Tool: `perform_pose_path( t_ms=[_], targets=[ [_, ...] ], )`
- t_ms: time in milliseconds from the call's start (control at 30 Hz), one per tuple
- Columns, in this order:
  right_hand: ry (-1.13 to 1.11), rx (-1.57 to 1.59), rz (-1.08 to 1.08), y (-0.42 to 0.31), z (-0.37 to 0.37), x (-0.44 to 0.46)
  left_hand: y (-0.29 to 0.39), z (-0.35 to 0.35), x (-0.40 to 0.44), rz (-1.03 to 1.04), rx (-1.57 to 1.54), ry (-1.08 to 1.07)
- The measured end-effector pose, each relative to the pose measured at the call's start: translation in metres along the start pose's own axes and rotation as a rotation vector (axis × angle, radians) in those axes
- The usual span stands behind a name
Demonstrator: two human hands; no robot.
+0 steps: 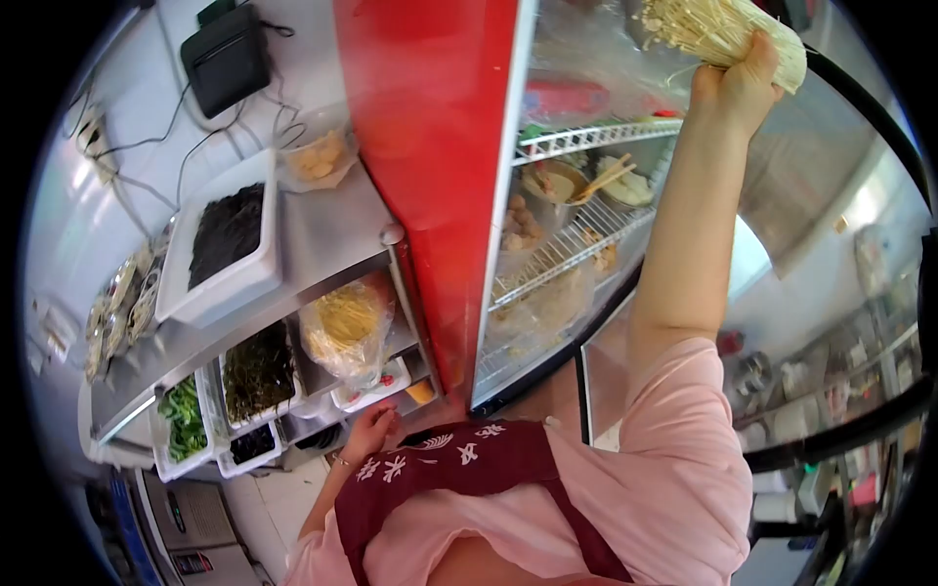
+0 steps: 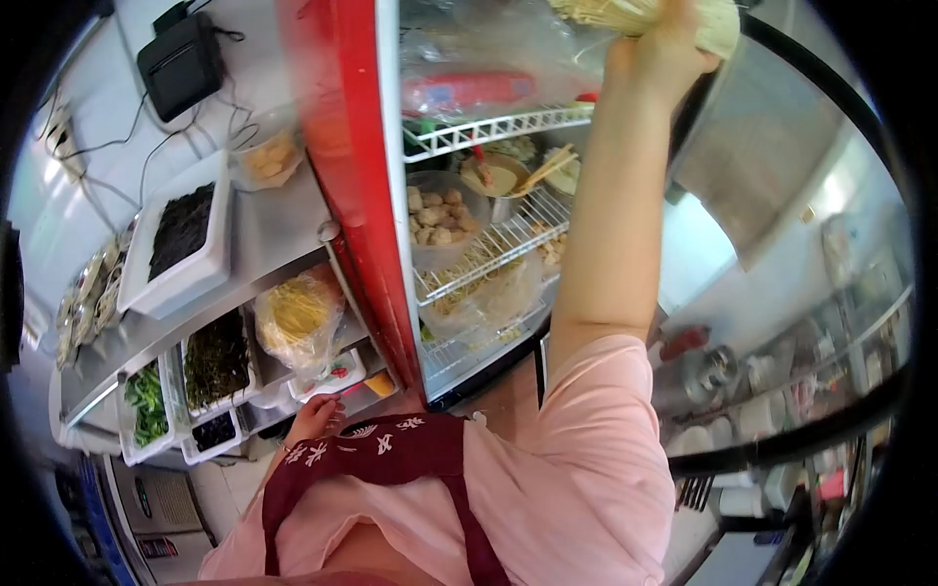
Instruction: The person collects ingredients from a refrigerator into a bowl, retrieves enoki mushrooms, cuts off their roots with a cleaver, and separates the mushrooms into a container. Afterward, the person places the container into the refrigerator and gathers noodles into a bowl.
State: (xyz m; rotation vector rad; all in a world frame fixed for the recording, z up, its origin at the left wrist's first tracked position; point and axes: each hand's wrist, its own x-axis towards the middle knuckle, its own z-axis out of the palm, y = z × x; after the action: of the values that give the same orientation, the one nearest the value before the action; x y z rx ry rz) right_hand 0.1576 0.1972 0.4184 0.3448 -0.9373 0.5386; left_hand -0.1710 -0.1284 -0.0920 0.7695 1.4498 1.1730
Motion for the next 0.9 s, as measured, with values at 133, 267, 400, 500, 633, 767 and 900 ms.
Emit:
perform_pose_path(
  t_ms=[133,267,400,500,633,767,900],
  targets=[
    [-0.018,0.497,0.286,-0.070,-0.069,-0.011,-0.007,-0.015,0.019,-0.005,0.097,-0.197],
    [0.042,-0.014,0.224,-0.165,-0.035,-0.093,0.003,0.001,0.021,-0.004,0.111,-0.449],
    [0.320,-0.188,0.275,-0.262,-0.010,-0.223,0.018,0.053,0.027,0.156,0.436,-0.874],
    [0.434,-0.242,0.323,-0.346,0.009,-0.277,0.036,0.122,0.013,0.409,0.482,-1.108],
    [0.681,-0.352,0.328,-0.469,0.064,-0.355,0.095,0.241,-0.041,1.394,0.695,-1.129],
    [0.798,-0.702,0.198,-0.536,0.086,-0.386,0.117,0.317,-0.073,1.788,0.669,-1.108],
    [1.133,-0.951,-0.087,-0.639,0.110,-0.429,0.122,0.423,-0.121,2.091,1.012,-1.033]
  ],
)
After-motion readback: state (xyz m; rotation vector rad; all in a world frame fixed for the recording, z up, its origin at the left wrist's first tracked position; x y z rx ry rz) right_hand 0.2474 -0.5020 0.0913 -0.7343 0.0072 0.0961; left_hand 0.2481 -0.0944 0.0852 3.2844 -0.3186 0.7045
